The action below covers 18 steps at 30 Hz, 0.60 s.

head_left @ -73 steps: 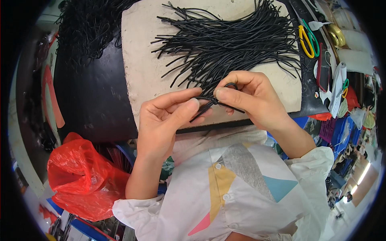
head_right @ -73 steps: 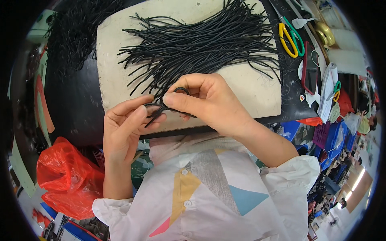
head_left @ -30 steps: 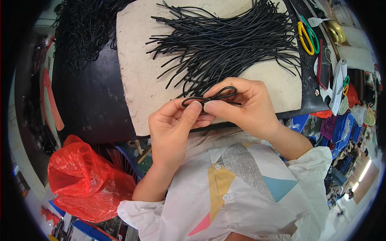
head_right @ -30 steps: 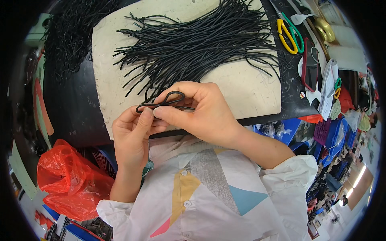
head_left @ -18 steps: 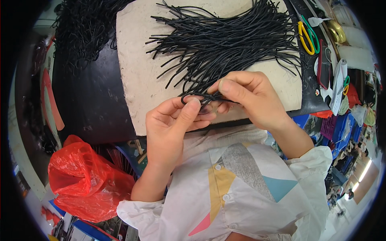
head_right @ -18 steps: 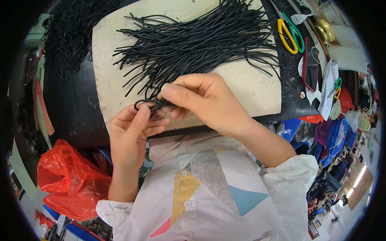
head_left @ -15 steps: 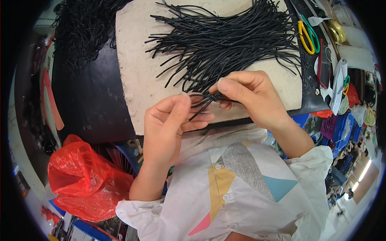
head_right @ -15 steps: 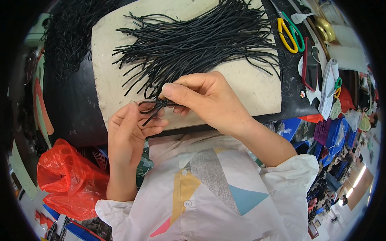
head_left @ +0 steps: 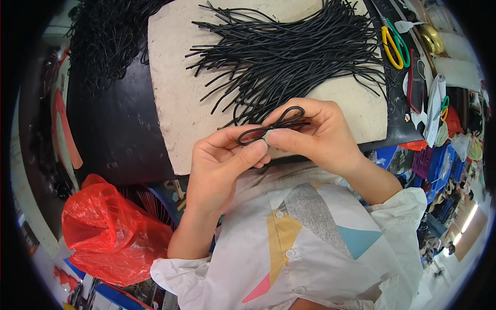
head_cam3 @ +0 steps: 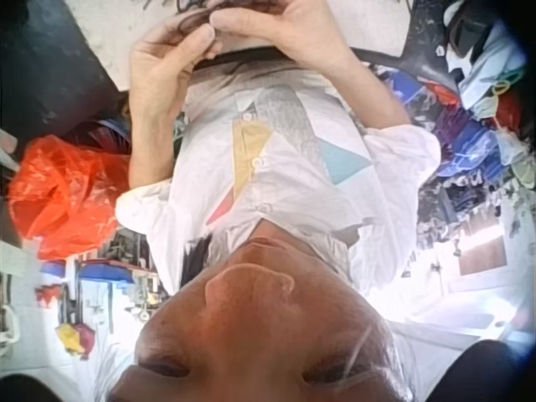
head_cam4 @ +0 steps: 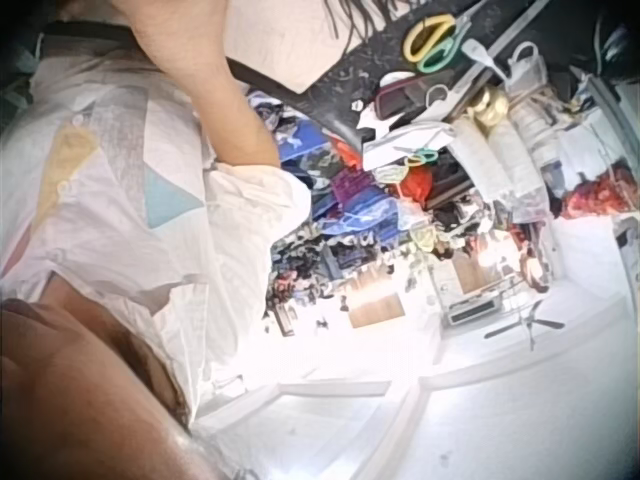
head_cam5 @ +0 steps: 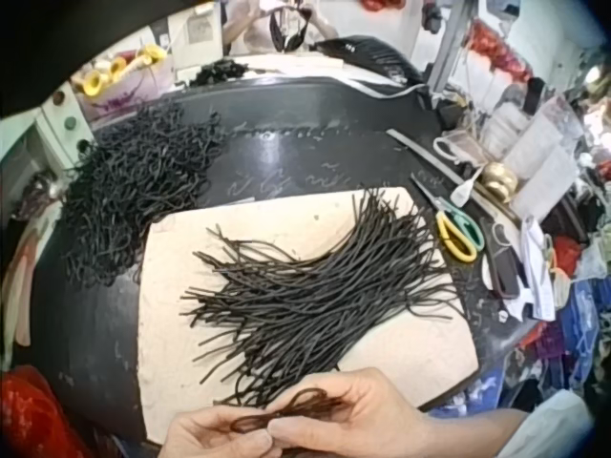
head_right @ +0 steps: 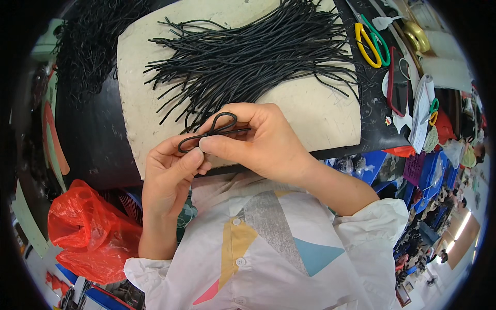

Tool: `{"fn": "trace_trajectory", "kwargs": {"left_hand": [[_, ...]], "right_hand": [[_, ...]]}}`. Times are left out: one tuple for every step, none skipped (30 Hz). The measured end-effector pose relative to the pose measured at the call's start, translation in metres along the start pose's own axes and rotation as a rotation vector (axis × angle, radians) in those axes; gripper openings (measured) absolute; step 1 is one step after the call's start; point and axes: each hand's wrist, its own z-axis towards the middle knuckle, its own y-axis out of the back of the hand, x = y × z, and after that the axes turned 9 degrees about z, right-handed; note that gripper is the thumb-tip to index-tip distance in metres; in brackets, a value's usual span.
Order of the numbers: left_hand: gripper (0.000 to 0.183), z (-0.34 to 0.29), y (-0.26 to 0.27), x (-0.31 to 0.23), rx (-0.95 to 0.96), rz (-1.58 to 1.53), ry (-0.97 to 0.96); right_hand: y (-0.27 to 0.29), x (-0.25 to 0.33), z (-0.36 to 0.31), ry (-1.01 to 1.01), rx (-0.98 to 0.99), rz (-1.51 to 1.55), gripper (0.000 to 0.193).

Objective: Sorting and bundling black shoelaces on a workstation in a shoe manufacturing facility.

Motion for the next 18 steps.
{"fn": "trace_trajectory", "kwargs": {"left_hand": [[0.021, -0.0011, -0.0014, 0.0028, -0.024, 0.007, 0.013], [0.021, -0.0017, -0.0029, 0.0044, -0.024, 0.019, -0.017], [0.021, -0.0024, -0.0042, 0.0058, -0.025, 0.029, -0.046], [0.021, -0.0029, -0.005, 0.0069, -0.026, 0.04, -0.076], [0.021, -0.0031, -0.0052, 0.0081, -0.03, 0.048, -0.093], [0.021, -0.0033, -0.0051, 0.0095, -0.034, 0.055, -0.111], [0.021, -0.0033, -0.005, 0.0103, -0.038, 0.062, -0.128], [0.02, -0.0034, -0.0048, 0.0105, -0.036, 0.066, -0.133], [0.02, -0.0033, -0.0048, 0.0102, -0.033, 0.07, -0.138], [0.02, -0.0033, -0.0047, 0.01, -0.031, 0.075, -0.143], [0.02, -0.0033, -0.0043, 0.01, -0.028, 0.077, -0.144], [0.02, -0.0035, -0.0038, 0.0099, -0.025, 0.079, -0.145], [0.019, -0.0037, -0.0036, 0.0098, -0.022, 0.081, -0.146], [0.019, -0.0039, -0.0038, 0.0094, -0.024, 0.083, -0.146], [0.019, -0.0043, -0.0039, 0.0093, -0.027, 0.086, -0.146], [0.02, -0.0045, -0.0041, 0.0091, -0.029, 0.088, -0.145], [0.02, -0.0045, -0.0044, 0.0088, -0.03, 0.084, -0.144], [0.02, -0.0044, -0.0048, 0.0085, -0.032, 0.079, -0.142]], "right_hand": [[-0.0016, -0.0012, -0.0008, 0.013, -0.023, -0.002, 0.012], [-0.0027, -0.0017, -0.0014, 0.026, -0.046, -0.005, 0.011], [-0.0036, -0.0017, -0.0019, 0.032, -0.055, -0.023, 0.01], [-0.0044, -0.0012, -0.0023, 0.038, -0.064, -0.042, 0.01], [-0.005, -0.0007, -0.0024, 0.043, -0.072, -0.06, 0.009], [-0.0054, -0.0004, -0.0025, 0.038, -0.075, -0.048, 0.009], [-0.0057, -0.0002, -0.0025, 0.032, -0.078, -0.036, 0.009], [-0.0059, -0.0001, -0.0025, 0.027, -0.081, -0.023, 0.009], [-0.006, 0.0, -0.0025, 0.028, -0.079, -0.027, 0.009], [-0.0061, 0.0002, -0.0025, 0.028, -0.078, -0.03, 0.008], [-0.0062, 0.0003, -0.0025, 0.029, -0.076, -0.034, 0.008], [-0.0062, 0.0002, -0.0026, 0.029, -0.074, -0.033, 0.008], [-0.006, -0.0001, -0.0026, 0.029, -0.072, -0.031, 0.008], [-0.006, -0.0002, -0.0027, 0.028, -0.07, -0.03, 0.008], [-0.0062, -0.0003, -0.0027, 0.025, -0.075, -0.031, 0.008], [-0.0066, -0.0004, -0.0026, 0.021, -0.08, -0.032, 0.008], [-0.0069, -0.0005, -0.0026, 0.018, -0.086, -0.033, 0.008], [-0.0068, -0.0007, -0.0028, 0.02, -0.091, -0.049, 0.007]]}}
